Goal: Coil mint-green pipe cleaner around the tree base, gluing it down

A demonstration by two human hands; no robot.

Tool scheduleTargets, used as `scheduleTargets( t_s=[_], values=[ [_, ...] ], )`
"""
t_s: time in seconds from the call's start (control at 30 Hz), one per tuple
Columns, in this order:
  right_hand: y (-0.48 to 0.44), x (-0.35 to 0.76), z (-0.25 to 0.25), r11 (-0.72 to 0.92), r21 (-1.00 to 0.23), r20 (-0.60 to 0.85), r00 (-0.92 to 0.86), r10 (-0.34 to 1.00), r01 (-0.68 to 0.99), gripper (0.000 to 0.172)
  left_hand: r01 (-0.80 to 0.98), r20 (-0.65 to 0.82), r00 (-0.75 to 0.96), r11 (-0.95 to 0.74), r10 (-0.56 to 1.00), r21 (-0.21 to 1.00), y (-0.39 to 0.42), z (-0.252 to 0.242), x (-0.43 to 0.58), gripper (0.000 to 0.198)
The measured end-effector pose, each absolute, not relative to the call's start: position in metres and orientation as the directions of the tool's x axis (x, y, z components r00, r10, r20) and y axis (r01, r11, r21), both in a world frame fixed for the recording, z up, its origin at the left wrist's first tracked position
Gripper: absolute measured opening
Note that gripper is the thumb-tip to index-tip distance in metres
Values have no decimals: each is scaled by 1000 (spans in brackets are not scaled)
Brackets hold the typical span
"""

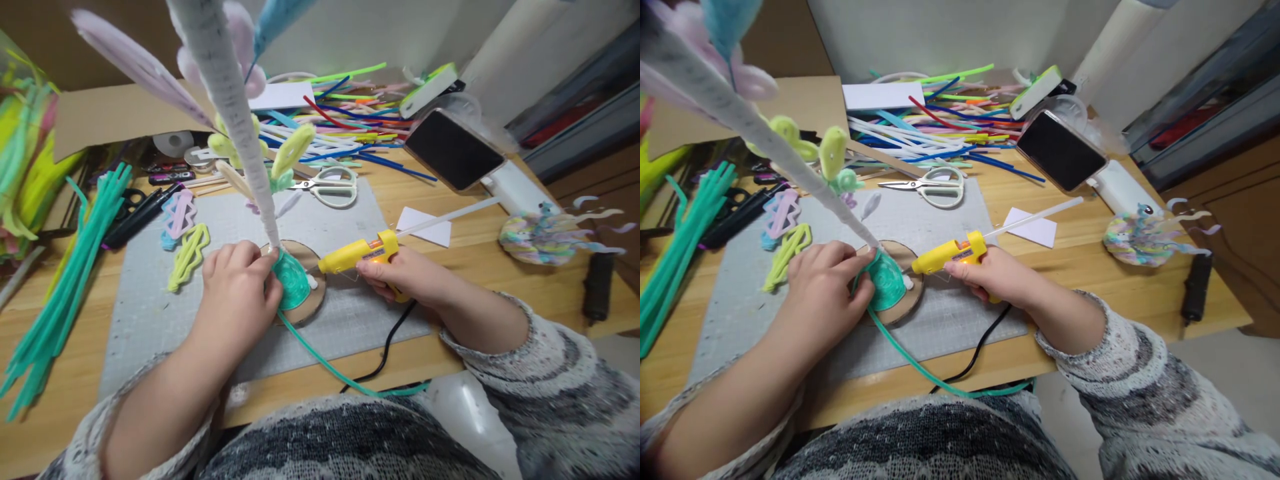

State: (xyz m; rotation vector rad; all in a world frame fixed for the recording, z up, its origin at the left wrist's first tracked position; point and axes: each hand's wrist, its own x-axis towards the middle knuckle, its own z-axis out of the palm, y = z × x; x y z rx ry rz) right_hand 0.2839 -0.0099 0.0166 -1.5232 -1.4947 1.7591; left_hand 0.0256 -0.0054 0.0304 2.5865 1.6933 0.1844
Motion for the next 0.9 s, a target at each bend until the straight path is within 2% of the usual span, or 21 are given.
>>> scheduleTargets(
  t_s=[0.4, 0.53, 0.6, 0.73, 0.9],
  values=[
    [-16, 284, 21, -381, -837, -508, -302, 806, 393, 48, 914, 46, 381, -383, 924, 131, -5, 33, 26, 34],
    [-20, 284, 21, -385, -803, -524, -231, 820, 455, 42, 915, 51, 382, -385, 923, 124, -5, 32, 26, 34],
    [-24, 284, 23, -319, -811, -464, -207, 861, 490, 36, 913, 61, 384, -389, 921, 125, -5, 31, 26, 33],
    [-35, 284, 31, -77, -828, -271, -277, 922, 556, 22, 912, 55, 383, -387, 922, 134, -5, 31, 25, 33],
    [-45, 278, 32, 84, -777, -112, -268, 957, 624, 23, 911, 49, 375, -377, 926, 166, -5, 31, 26, 34]
  ],
)
